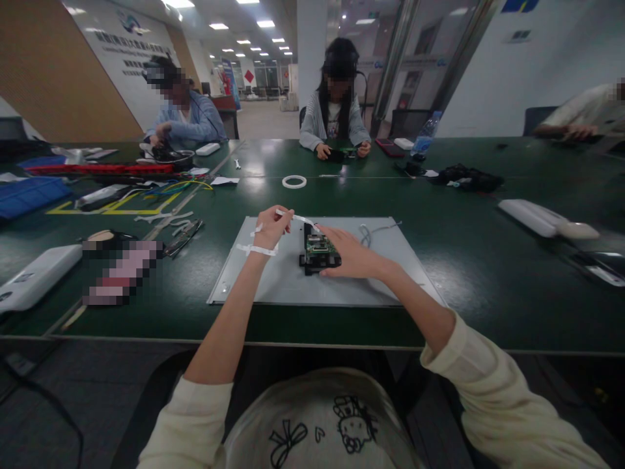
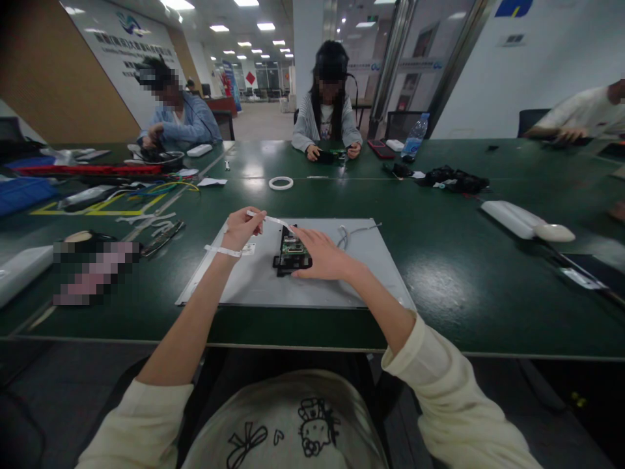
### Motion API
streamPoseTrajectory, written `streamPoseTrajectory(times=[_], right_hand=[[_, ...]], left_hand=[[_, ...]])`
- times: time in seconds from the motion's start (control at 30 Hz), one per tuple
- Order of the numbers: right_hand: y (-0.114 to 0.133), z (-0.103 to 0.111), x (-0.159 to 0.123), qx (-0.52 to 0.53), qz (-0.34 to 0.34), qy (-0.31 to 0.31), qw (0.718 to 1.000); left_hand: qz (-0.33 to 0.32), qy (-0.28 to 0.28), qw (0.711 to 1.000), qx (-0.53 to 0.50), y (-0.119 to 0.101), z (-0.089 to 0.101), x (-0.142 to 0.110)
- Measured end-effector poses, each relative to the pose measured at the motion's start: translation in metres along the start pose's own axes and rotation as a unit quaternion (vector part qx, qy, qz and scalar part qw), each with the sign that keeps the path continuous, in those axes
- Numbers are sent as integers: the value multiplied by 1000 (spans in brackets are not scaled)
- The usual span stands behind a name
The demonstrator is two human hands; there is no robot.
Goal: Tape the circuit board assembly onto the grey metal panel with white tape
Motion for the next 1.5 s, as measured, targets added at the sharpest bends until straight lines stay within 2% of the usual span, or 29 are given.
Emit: streamPoseTrajectory(times=[0.17, 0.3, 0.37, 0.43, 0.57, 0.67, 0.83, 0.93, 1.0, 1.07, 1.13, 1.17, 1.23, 1.37, 1.5], right_hand=[[3, 2, 1, 7, -21, -28, 999], [1, 6, 4, 62, -71, -106, 990], [-2, 8, 7, 121, -106, -156, 974], [-4, 7, 11, 208, -144, -181, 950], [-5, 3, 17, 349, -204, -166, 900], [-6, 2, 17, 370, -218, -161, 889], [-9, 4, 16, 365, -238, -190, 880], [-12, 5, 16, 348, -237, -219, 880], [-14, 5, 16, 312, -226, -241, 891], [-15, 5, 15, 265, -207, -258, 906], [-14, 6, 14, 226, -188, -263, 919], [-14, 6, 14, 213, -181, -262, 924], [-12, 7, 13, 194, -172, -257, 931], [-13, 7, 15, 134, -170, -261, 941], [-19, 5, 16, 83, -175, -267, 944]], left_hand=[[9, 4, 1000, -3, -3, -2, -2], [22, 29, 998, -54, -6, -1, -5], [38, 65, 991, -109, -8, -1, -7], [48, 99, 983, -147, -10, -1, -9], [47, 110, 984, -129, -12, -2, -10], [35, 107, 991, -74, -7, -3, -9], [-2, 108, 992, 72, 2, -2, -5], [-40, 93, 973, 206, 5, -3, -5], [-87, 79, 938, 325, 6, -4, -8], [-131, 75, 889, 431, 6, -6, -11], [-149, 79, 854, 492, 6, -8, -14], [-148, 80, 847, 504, 7, -8, -14], [-136, 76, 852, 499, 7, -9, -14], [-107, 71, 888, 442, 8, -8, -12], [-113, 87, 898, 417, 8, -10, -12]])
Point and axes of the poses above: each hand's wrist, its own x-axis towards the middle knuckle, its own z-axis out of the back of the hand, y = z × x, the point moved 1 cm from there along x, towards the middle knuckle, and after that the axes turned 2 degrees about z, right-handed, at the moved point
